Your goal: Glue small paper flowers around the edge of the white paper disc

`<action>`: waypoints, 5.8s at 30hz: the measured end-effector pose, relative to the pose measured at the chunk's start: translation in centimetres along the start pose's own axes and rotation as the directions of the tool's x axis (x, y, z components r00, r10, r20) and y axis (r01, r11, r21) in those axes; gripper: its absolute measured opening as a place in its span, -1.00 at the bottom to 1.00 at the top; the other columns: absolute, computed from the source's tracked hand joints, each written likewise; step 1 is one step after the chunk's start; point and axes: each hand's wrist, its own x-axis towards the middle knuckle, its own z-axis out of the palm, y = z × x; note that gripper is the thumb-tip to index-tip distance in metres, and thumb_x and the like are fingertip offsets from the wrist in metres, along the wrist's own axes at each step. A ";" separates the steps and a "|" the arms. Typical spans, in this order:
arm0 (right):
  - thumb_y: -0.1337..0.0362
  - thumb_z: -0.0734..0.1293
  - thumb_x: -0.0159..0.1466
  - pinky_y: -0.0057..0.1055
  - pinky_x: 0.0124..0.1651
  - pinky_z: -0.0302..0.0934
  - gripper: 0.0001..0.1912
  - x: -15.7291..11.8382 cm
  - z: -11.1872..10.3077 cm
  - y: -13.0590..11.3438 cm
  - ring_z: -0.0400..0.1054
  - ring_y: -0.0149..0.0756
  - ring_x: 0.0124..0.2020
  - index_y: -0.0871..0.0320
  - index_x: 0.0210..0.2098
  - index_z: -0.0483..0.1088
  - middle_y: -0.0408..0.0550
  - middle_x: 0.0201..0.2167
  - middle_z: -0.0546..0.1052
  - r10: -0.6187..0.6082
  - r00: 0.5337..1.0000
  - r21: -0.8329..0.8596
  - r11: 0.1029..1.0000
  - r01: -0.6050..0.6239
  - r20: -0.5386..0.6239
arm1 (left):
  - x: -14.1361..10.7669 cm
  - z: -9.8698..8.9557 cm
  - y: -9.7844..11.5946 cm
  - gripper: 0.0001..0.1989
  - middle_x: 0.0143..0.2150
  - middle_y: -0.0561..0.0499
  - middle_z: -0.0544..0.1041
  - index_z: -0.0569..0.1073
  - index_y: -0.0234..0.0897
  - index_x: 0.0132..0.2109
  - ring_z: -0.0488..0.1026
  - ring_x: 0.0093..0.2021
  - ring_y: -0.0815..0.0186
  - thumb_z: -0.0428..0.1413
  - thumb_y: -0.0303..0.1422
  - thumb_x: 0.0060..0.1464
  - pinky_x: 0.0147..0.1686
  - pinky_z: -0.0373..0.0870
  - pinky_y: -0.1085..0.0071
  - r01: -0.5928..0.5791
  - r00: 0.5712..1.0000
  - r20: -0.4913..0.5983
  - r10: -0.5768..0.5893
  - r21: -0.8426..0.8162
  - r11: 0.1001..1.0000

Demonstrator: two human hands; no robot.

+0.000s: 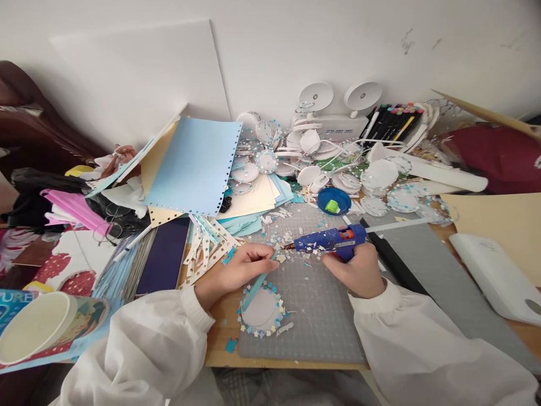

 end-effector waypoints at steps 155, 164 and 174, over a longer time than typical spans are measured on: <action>0.10 0.30 0.29 -0.41 -0.41 0.28 -0.79 0.1 2.0 -4.0 0.30 -0.41 -0.48 0.11 -0.32 0.27 -0.14 -0.43 0.43 0.018 0.934 0.767 0.565 -0.303 0.356 | 0.3 -2.7 0.0 -0.67 -0.55 0.10 0.31 0.45 -0.39 -0.36 0.19 -0.60 0.49 0.06 -0.18 0.20 -0.59 0.14 0.57 0.161 0.904 0.389 -0.180 0.080 0.984; 0.16 0.30 0.30 -0.42 -0.39 0.27 -0.83 0.1 1.8 -4.4 0.30 -0.43 -0.47 0.12 -0.32 0.29 -0.12 -0.40 0.43 0.013 0.920 0.740 0.589 -0.324 0.392 | 0.3 -2.5 0.2 -0.64 -0.57 0.12 0.29 0.40 -0.39 -0.41 0.19 -0.61 0.51 0.06 -0.16 0.20 -0.60 0.13 0.58 0.168 0.909 0.374 -0.186 0.082 0.982; 0.17 0.29 0.30 -0.43 -0.39 0.29 -0.84 -0.2 2.0 -4.6 0.32 -0.43 -0.46 0.12 -0.31 0.30 -0.11 -0.40 0.43 0.009 0.923 0.717 0.628 -0.305 0.385 | 0.3 -2.4 0.5 -0.63 -0.59 0.13 0.27 0.40 -0.38 -0.43 0.16 -0.60 0.51 0.05 -0.16 0.21 -0.60 0.09 0.57 0.141 0.907 0.387 -0.167 0.095 0.985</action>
